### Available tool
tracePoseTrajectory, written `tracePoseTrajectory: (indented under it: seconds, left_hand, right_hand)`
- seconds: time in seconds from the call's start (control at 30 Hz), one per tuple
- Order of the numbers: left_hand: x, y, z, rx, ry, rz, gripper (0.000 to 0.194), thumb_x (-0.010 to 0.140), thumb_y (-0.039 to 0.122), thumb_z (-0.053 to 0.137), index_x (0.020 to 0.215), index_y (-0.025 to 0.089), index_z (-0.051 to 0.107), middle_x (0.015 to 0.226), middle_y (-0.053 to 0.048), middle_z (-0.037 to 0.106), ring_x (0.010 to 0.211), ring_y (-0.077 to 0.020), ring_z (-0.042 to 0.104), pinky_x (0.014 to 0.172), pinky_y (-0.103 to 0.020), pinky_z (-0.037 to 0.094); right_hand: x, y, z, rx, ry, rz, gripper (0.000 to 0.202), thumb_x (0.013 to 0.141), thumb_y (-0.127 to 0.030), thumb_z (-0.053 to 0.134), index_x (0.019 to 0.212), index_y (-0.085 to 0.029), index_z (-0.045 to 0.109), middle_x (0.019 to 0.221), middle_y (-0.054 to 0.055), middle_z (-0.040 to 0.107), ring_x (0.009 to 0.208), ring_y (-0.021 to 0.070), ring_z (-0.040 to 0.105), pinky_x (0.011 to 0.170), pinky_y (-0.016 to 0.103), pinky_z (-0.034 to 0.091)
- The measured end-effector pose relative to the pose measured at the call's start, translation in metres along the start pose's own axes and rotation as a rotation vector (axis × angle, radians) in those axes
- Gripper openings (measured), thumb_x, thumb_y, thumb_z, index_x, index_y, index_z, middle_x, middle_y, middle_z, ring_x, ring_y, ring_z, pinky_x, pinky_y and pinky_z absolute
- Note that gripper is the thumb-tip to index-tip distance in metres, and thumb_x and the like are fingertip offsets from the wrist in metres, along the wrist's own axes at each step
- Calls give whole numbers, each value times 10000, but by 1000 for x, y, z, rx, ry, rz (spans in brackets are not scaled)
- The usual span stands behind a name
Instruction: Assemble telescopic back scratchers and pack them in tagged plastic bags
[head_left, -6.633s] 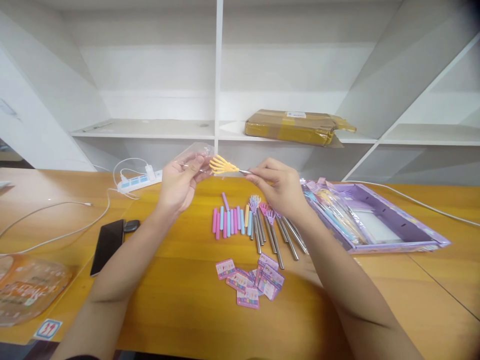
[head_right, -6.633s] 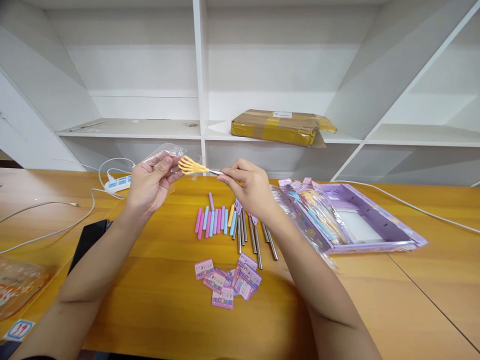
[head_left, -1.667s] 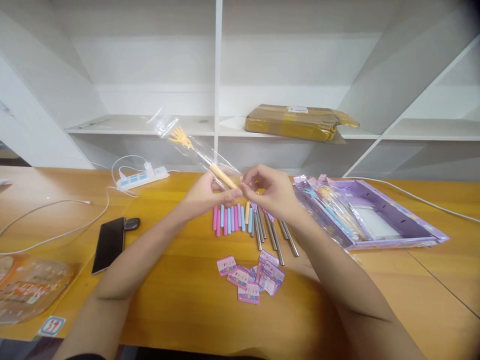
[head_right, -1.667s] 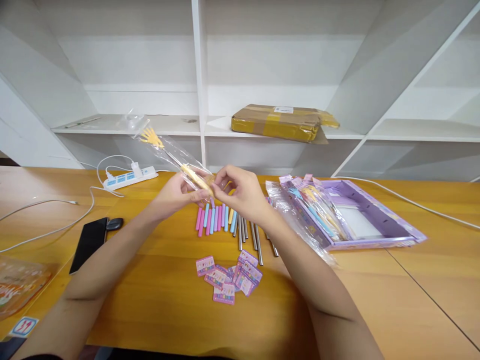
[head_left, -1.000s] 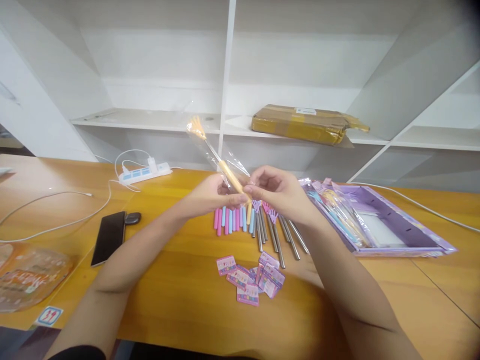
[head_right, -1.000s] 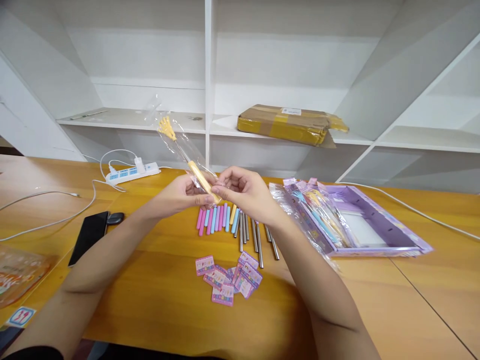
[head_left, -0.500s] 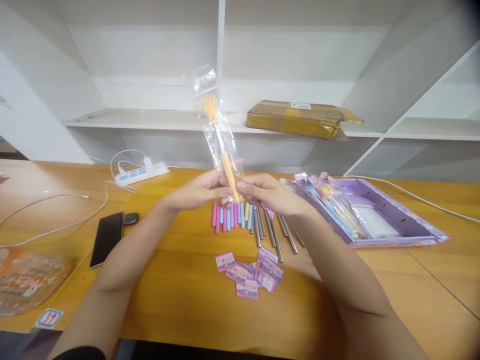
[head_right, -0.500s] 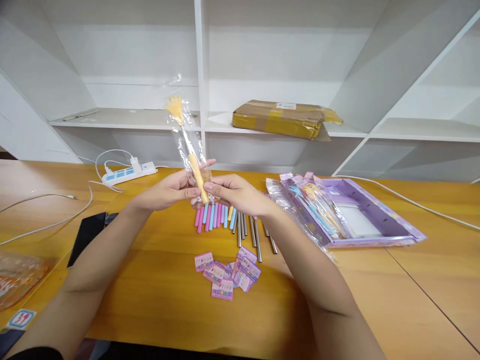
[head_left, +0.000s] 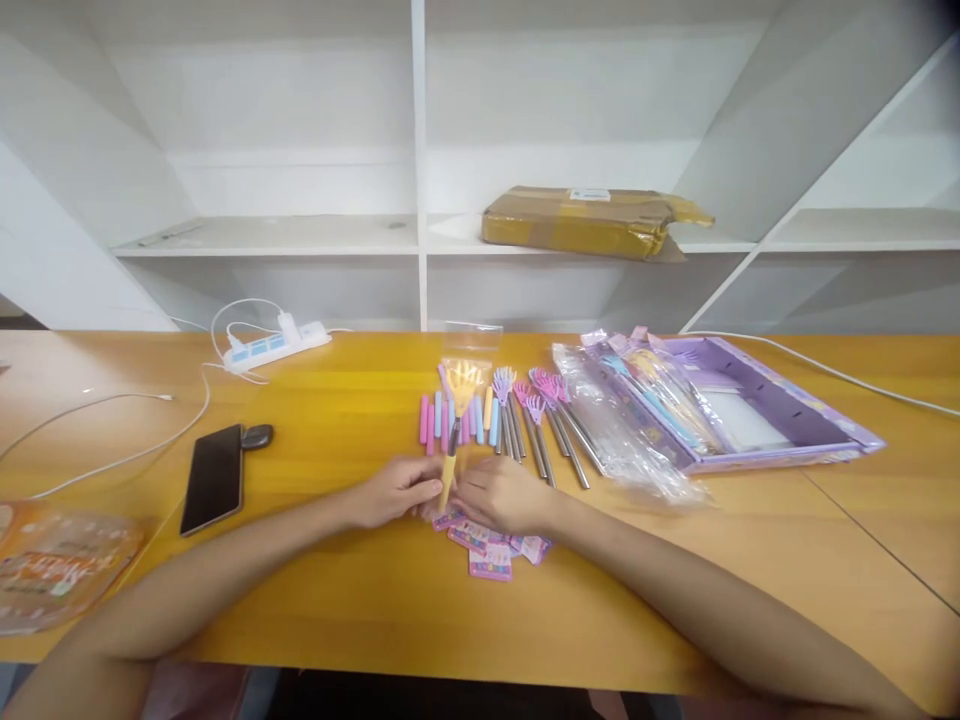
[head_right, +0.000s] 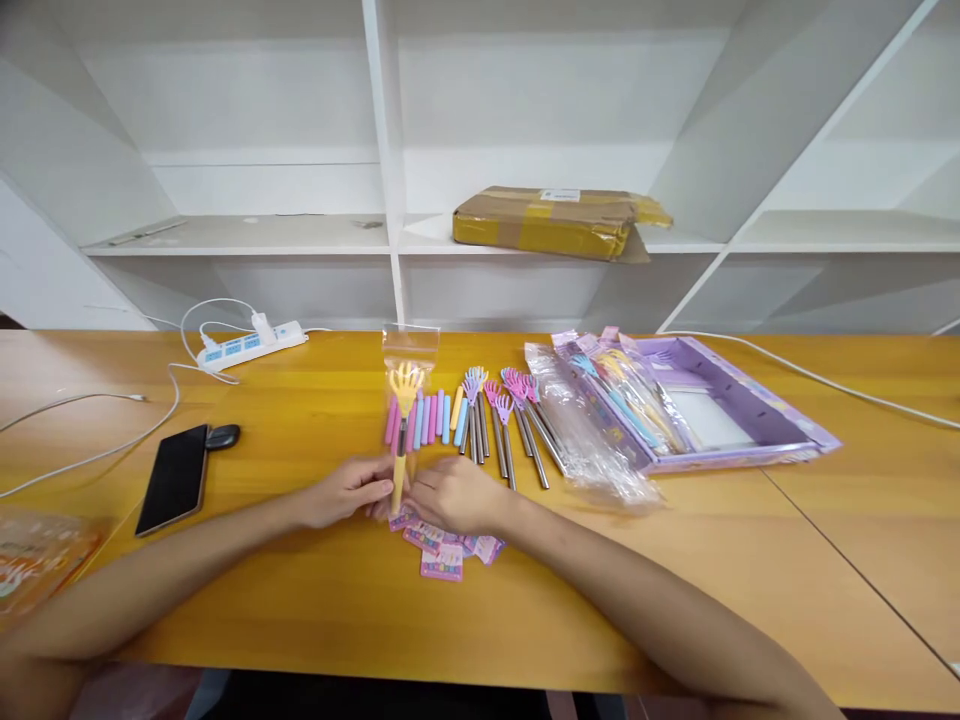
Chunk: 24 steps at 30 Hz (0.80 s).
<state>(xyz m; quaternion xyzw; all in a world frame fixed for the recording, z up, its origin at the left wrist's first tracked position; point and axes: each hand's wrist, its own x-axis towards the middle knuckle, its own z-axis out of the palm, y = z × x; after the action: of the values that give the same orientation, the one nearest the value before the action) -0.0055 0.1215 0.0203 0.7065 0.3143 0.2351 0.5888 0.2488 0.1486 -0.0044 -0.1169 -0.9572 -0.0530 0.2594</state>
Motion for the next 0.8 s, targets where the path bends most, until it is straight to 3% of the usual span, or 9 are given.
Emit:
tracePoseTrajectory:
  seconds: [0.13,0.23,0.37,0.5,0.63,0.7,0.8]
  left_hand:
    - [-1,5,8,-189,79,7,614,956,793,632,952,179,630,733,-24,669,552,-125,585,496,-224,444]
    - [-4,12,9,-279,133,13,612,921,779,701,1003,176,646,699,12,620,500,-95,537,459,-202,420]
    - [-7,9,10,-330,316,-63,664,849,816,752,922,167,635,621,48,559,433,-74,498,401,-181,383]
    - [-5,4,13,-441,480,-182,693,772,842,786,809,182,579,535,59,541,352,-76,468,326,-171,296]
    - [-8,1,16,-440,388,-232,665,788,809,784,751,177,579,495,35,578,306,-72,440,294,-169,274]
    - [-10,-1,18,-411,314,-245,657,804,800,777,748,169,602,486,18,597,310,-92,486,286,-173,294]
    - [-13,-8,24,-415,198,-252,653,832,804,750,788,162,637,482,4,612,342,-137,575,289,-182,326]
  right_hand:
    - [6,-16,-9,113,-14,3,380,1156,-305,428,889,-202,679,767,15,708,610,139,559,600,314,357]
    - [9,-31,-17,212,-38,28,347,1147,-287,440,915,-211,686,793,6,726,643,130,597,609,298,390]
    - [1,-45,-11,168,-68,-40,338,1116,-292,487,835,-216,660,738,-3,696,601,129,572,582,317,375]
    - [-9,-41,-5,159,-65,-130,413,1114,-421,489,773,-227,617,712,0,655,582,144,530,568,343,340]
    - [-10,-17,-9,113,14,48,361,1115,-392,476,841,-220,635,761,23,651,643,171,538,627,344,377]
    - [-10,-5,-11,103,7,168,339,1095,-478,551,978,-189,684,897,70,690,769,208,601,711,361,447]
    - [-12,4,-7,173,-84,259,536,1000,-650,694,1223,-164,705,1142,139,691,980,277,651,851,426,519]
